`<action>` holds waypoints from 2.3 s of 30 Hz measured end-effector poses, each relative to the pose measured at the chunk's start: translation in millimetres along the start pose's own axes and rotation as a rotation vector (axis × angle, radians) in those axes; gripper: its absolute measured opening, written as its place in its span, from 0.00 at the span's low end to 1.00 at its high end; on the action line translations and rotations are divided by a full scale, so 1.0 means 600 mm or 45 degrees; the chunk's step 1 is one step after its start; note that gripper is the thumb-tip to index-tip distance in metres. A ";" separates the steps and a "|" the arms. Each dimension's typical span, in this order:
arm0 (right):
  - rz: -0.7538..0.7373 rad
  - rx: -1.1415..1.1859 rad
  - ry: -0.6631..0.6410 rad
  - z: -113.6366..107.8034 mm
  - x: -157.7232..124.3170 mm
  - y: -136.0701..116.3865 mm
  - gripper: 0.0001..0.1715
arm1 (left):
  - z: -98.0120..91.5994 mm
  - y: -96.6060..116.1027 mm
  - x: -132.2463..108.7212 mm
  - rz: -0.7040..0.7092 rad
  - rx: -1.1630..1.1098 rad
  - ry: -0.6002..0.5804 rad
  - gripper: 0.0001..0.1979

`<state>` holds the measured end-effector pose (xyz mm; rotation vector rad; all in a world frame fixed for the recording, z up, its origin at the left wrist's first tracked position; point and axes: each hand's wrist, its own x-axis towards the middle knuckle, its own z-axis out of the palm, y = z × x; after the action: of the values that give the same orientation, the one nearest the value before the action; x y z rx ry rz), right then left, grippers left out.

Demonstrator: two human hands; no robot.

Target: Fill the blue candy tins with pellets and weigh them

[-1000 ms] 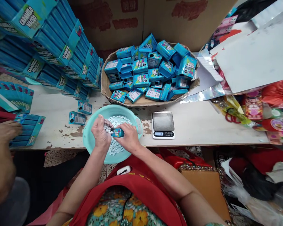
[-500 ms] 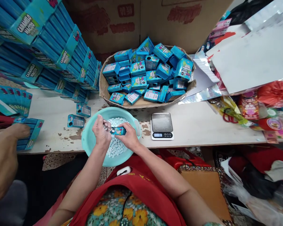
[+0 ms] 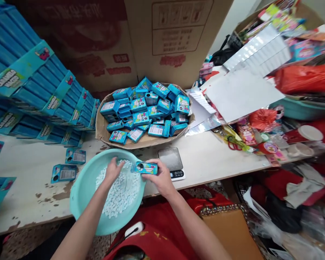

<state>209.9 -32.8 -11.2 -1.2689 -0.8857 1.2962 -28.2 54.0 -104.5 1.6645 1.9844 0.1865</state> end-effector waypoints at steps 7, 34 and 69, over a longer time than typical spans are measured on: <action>-0.056 -0.208 0.446 -0.134 0.052 0.060 0.27 | 0.006 0.027 0.026 -0.039 -0.055 -0.070 0.27; -0.544 -2.217 -0.371 -0.289 0.548 -0.209 0.35 | -0.009 -0.053 -0.101 -0.004 0.537 0.024 0.23; -0.509 -0.918 0.001 0.137 -0.048 0.128 0.18 | -0.022 -0.091 -0.191 0.062 -0.267 -0.587 0.07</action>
<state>112.1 -59.8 -67.3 -1.5182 -1.5988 0.6658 -71.3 -63.7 -81.4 1.4643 1.5268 0.0218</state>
